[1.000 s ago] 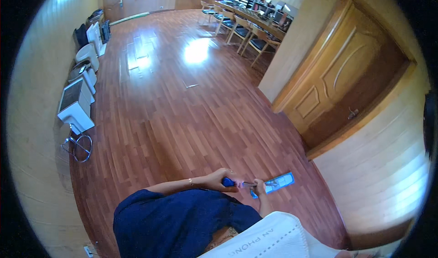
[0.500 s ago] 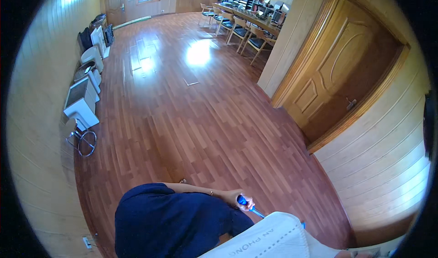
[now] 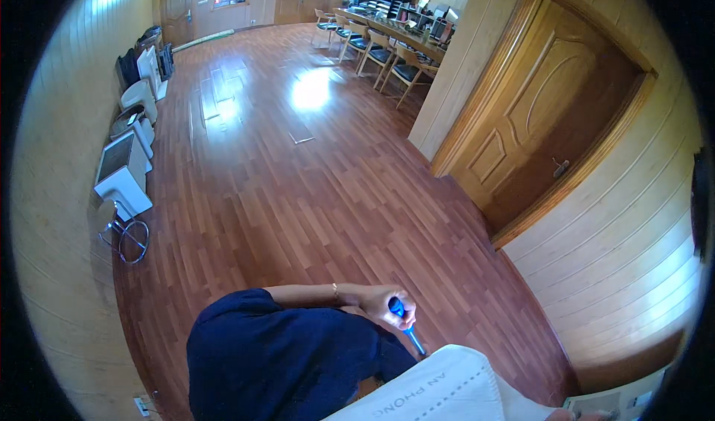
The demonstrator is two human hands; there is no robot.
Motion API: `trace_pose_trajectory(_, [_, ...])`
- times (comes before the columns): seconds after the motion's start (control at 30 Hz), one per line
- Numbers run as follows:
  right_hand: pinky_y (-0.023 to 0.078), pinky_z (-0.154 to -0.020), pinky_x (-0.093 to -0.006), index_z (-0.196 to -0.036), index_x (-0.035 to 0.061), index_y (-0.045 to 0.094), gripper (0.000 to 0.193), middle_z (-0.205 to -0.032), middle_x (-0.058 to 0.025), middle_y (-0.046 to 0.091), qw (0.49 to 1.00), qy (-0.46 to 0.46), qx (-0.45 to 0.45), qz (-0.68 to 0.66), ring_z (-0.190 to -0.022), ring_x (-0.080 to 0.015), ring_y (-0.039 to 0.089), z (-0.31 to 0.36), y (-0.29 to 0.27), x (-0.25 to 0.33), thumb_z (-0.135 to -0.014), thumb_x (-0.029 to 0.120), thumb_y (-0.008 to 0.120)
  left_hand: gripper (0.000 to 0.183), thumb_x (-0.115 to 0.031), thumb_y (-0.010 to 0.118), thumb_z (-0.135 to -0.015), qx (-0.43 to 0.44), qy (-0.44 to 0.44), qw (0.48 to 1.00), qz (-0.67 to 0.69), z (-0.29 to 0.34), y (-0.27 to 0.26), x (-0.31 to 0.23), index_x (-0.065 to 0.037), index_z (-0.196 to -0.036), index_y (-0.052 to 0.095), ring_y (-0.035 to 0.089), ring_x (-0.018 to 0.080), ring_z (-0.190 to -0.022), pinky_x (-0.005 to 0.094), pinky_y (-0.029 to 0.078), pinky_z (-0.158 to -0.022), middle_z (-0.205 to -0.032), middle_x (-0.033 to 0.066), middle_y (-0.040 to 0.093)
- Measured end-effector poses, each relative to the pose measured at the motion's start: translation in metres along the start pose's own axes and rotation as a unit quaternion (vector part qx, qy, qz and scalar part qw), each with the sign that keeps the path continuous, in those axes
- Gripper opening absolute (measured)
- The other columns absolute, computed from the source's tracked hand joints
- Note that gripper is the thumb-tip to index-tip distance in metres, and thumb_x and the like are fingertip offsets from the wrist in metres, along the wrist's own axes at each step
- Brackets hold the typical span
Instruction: The recorder is mopping the wooden floor using a flat mop.
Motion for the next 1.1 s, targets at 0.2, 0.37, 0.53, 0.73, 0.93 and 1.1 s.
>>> trace_pose_trajectory(0.2, [0.046,-0.051,-0.0413,-0.070,0.0096,0.057,0.019,-0.061,-0.0158,0.055,0.951,0.034,-0.049,-0.303,-0.056,-0.0338,0.058,-0.035,0.036,0.080,-0.065,0.016,0.073,0.016,-0.008,0.073,-0.076,0.040,0.108,0.989,-0.094,0.012,-0.045,-0.086,-0.004,-0.071,0.059,0.065,0.0283,-0.075,0.0377,0.047,-0.071,-0.073,0.0102,0.066])
trace_pose_trajectory(0.37, [0.044,-0.056,-0.0280,-0.079,0.0038,0.061,0.013,-0.067,-0.0054,0.059,0.955,-0.042,0.072,-0.284,-0.063,-0.0110,0.054,-0.065,-0.008,0.250,-0.072,0.008,0.072,0.028,-0.014,0.073,-0.077,0.020,0.295,0.948,-0.116,0.037,-0.036,-0.165,-0.010,-0.061,0.050,0.056,0.0223,-0.053,0.0377,0.042,-0.062,-0.060,0.0023,0.056])
trace_pose_trajectory(0.53, [0.049,-0.077,-0.0321,-0.103,0.0031,0.061,0.035,-0.098,-0.0086,0.065,0.894,-0.037,0.170,-0.413,-0.089,-0.0166,0.060,-0.084,0.020,0.243,-0.072,0.014,0.073,0.035,-0.022,0.073,-0.075,0.095,0.324,0.930,-0.149,0.020,-0.022,-0.191,-0.012,-0.056,0.045,0.052,0.0279,-0.052,0.0386,0.041,-0.060,-0.054,0.0051,0.047])
trace_pose_trajectory(0.73, [0.045,-0.091,-0.0377,-0.117,0.0040,0.055,0.052,-0.117,-0.0140,0.058,0.829,-0.071,0.105,-0.545,-0.106,-0.0231,0.056,-0.078,-0.103,0.358,-0.071,0.021,0.072,0.041,-0.033,0.072,-0.078,0.097,0.275,0.925,-0.244,0.001,0.003,-0.165,-0.007,-0.064,0.043,0.054,0.0345,-0.061,0.0448,0.040,-0.058,-0.061,0.0119,0.049])
trace_pose_trajectory(0.93, [0.039,-0.103,-0.0519,-0.132,0.0070,0.039,0.057,-0.140,-0.0226,0.040,0.764,-0.268,0.019,-0.586,-0.127,-0.0364,0.044,-0.053,-0.203,0.356,-0.087,0.034,0.062,0.036,-0.030,0.078,-0.066,0.074,0.151,0.943,-0.288,-0.026,-0.004,-0.105,-0.005,-0.073,0.054,0.060,0.0374,-0.073,0.0461,0.044,-0.062,-0.070,0.0144,0.058])
trace_pose_trajectory(1.1, [0.050,-0.076,-0.0417,-0.106,0.0055,0.057,0.036,-0.107,-0.0202,0.060,0.900,-0.247,-0.096,-0.347,-0.093,-0.0316,0.060,-0.005,-0.234,0.392,-0.091,0.038,0.059,0.034,-0.031,0.078,-0.069,0.121,0.088,0.957,-0.250,-0.050,0.001,-0.029,-0.005,-0.072,0.056,0.058,0.0351,-0.070,0.0446,0.043,-0.061,-0.069,0.0139,0.058])
Point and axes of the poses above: each hand's wrist, its own z-axis away from the middle knuckle, its own y-axis out of the palm, x = y × z, the point moved 4 cm from there along -z, towards the middle knuckle
